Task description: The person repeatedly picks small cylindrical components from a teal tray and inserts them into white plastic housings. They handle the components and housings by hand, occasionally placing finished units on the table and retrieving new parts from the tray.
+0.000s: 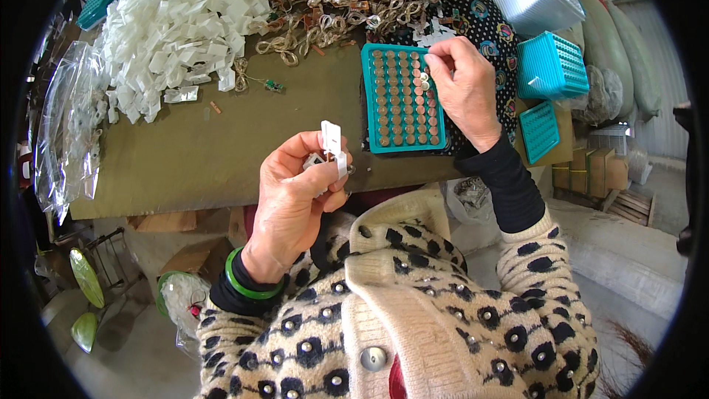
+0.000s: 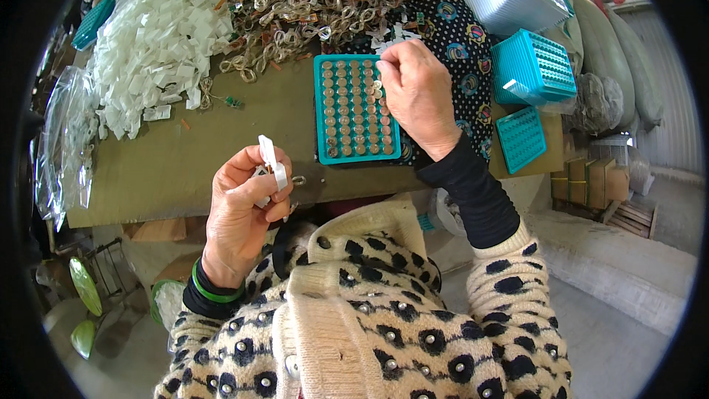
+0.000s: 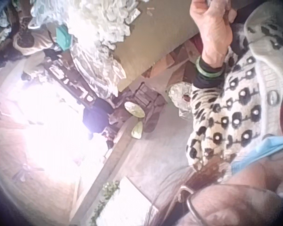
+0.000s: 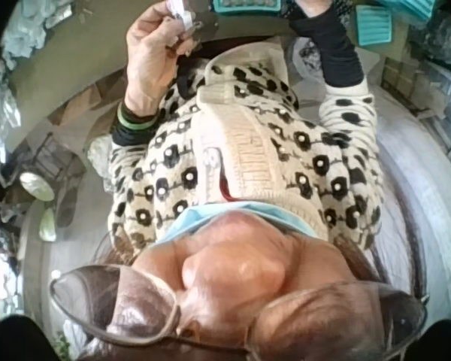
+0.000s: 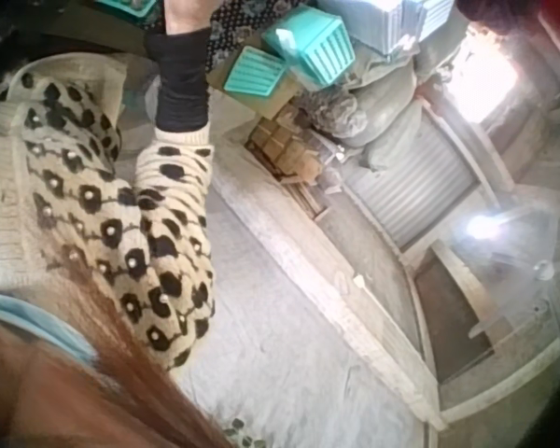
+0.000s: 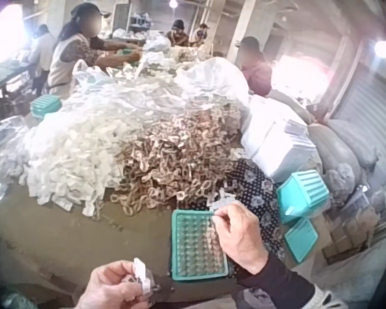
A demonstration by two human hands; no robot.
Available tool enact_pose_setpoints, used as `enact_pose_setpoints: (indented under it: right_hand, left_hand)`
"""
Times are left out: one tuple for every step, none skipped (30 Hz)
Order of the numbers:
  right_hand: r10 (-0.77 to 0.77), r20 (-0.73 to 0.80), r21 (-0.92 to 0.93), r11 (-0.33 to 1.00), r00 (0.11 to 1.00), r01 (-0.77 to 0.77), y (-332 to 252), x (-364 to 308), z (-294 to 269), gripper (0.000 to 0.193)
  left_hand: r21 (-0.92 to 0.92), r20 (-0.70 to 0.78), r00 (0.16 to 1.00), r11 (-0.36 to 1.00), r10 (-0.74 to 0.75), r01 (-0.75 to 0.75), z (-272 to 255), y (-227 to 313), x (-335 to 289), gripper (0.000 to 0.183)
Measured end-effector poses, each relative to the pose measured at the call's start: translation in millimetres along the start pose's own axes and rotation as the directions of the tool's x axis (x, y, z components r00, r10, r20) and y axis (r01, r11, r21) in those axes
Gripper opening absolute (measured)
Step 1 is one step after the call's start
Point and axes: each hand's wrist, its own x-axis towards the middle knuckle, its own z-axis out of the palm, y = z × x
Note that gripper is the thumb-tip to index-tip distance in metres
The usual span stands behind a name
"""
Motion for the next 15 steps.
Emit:
enact_pose_setpoints:
  right_hand:
    - [0.07,0.001,0.079,0.994,0.998,-0.07,-2,-1,-4,0.006]
    - [0.118,0.005,0.166,0.979,0.993,-0.117,-3,-1,-7,0.006]
    - [0.184,0.019,0.271,0.945,0.983,-0.182,-4,0,-10,0.005]
    - [0.182,0.047,0.263,0.946,0.982,-0.188,-4,0,-12,0.005]
    - [0.19,0.076,0.258,0.945,0.979,-0.204,-6,-2,-15,0.005]
    - [0.204,0.103,0.257,0.94,0.974,-0.224,-6,-3,-17,0.005]
    - [0.159,0.113,0.223,0.958,0.981,-0.181,-6,-4,-18,0.004]
    - [0.106,0.097,0.168,0.978,0.99,-0.121,-6,-4,-19,0.004]
    - [0.063,0.094,0.119,0.99,0.994,-0.074,-5,-4,-19,0.005]
    - [0.02,0.091,0.079,0.997,0.996,-0.027,-5,-5,-19,0.006]
    - [-0.027,0.105,0.044,0.999,0.994,0.022,-4,-4,-18,0.006]
    - [-0.073,0.117,0.02,0.997,0.99,0.072,-2,-4,-17,0.007]
    - [-0.106,0.132,0.001,0.994,0.986,0.106,-1,-3,-16,0.007]
    - [-0.15,0.14,-0.02,0.988,0.979,0.155,0,-4,-15,0.007]
    - [-0.181,0.151,-0.034,0.982,0.972,0.188,1,-4,-14,0.007]
  left_hand:
    - [0.009,0.019,1.0,1.0,0.001,-0.001,-1,1,1,0.023]
    - [-0.018,0.038,0.999,1.0,0.0,0.0,-1,2,3,0.023]
    - [-0.043,0.065,0.998,0.999,0.007,-0.004,-2,3,4,0.023]
    - [-0.068,0.09,0.996,0.998,0.014,-0.008,-2,3,6,0.023]
    - [-0.074,0.081,0.997,0.997,0.011,-0.005,-1,3,7,0.023]
    - [-0.08,0.073,0.997,0.997,0.007,-0.001,0,3,8,0.022]
    - [-0.085,0.066,0.998,0.996,0.005,0.001,1,2,9,0.021]
    - [-0.049,0.016,1.0,0.999,0.005,-0.004,3,2,9,0.02]
    - [-0.013,-0.034,0.999,1.0,0.008,-0.009,6,0,8,0.02]
    - [0.006,-0.041,0.998,0.999,0.041,-0.041,7,-1,8,0.019]
    - [0.039,-0.074,0.997,0.999,0.021,-0.018,8,0,9,0.021]
    - [0.054,-0.063,0.998,0.998,0.028,-0.024,9,0,11,0.023]
    - [0.069,-0.05,0.998,0.997,0.035,-0.031,9,1,11,0.026]
    - [0.069,-0.046,0.999,0.997,0.028,-0.024,10,2,12,0.026]
    - [0.069,-0.042,0.999,0.997,0.021,-0.018,9,3,13,0.026]
